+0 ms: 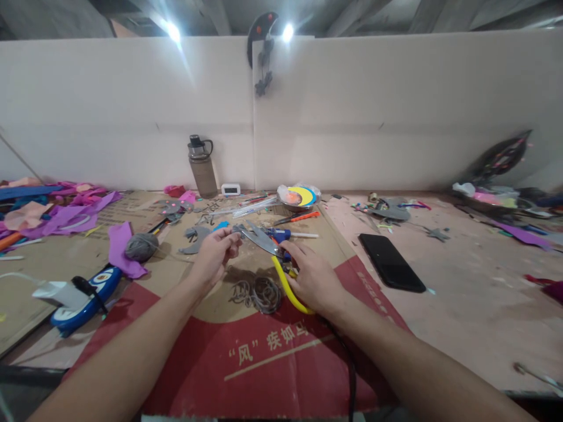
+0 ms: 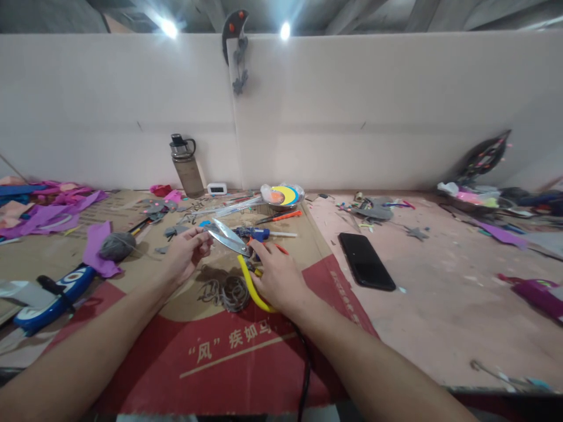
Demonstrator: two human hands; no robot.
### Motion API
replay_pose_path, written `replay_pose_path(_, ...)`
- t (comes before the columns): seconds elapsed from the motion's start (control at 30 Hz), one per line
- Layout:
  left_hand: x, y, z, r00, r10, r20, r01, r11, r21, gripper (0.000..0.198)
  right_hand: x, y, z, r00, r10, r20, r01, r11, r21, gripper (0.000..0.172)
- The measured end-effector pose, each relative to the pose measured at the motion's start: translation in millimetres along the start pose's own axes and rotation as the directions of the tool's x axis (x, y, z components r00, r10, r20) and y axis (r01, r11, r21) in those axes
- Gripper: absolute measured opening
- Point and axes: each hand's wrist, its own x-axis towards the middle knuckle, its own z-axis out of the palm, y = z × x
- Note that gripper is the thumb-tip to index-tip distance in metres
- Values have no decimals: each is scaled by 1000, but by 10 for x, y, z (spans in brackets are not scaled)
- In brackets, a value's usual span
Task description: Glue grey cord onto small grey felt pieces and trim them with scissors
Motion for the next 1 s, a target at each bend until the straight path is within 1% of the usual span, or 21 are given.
replay_pose_path(0.13, -8, 6, 17, 999, 21, 26, -21, 1000, -12, 14, 1, -30, -19, 1000, -12, 12, 13, 993, -121, 47)
replay_pose_path(0.27, -27, 5, 26, 998, 34, 46, -33, 999, -10, 12, 2, -35, -21, 1000, -5, 25, 9, 982, -186, 47)
replay_pose_path(0.5, -53, 26, 24, 999, 38, 14, -39, 998, 55, 14, -2, -7, 7, 998, 14, 61, -2, 980, -198, 49)
replay_pose_path(0.67, -80, 67, 41, 999, 33, -22, -32, 996, 79, 19, -14, -21, 2, 998, 12, 62, 1, 978, -209, 43)
replay_pose_path(0.83, -86, 69, 58, 995, 103, -14, -101, 990, 97, 21, -12, -50, -24, 995, 33, 95, -8, 967, -254, 42)
replay_pose_path(1.0, -83, 65, 58, 989, 144, -34, -139, 984, 107, 25, -9, -42, -28, 997, 38, 72, -18, 966, -258, 39)
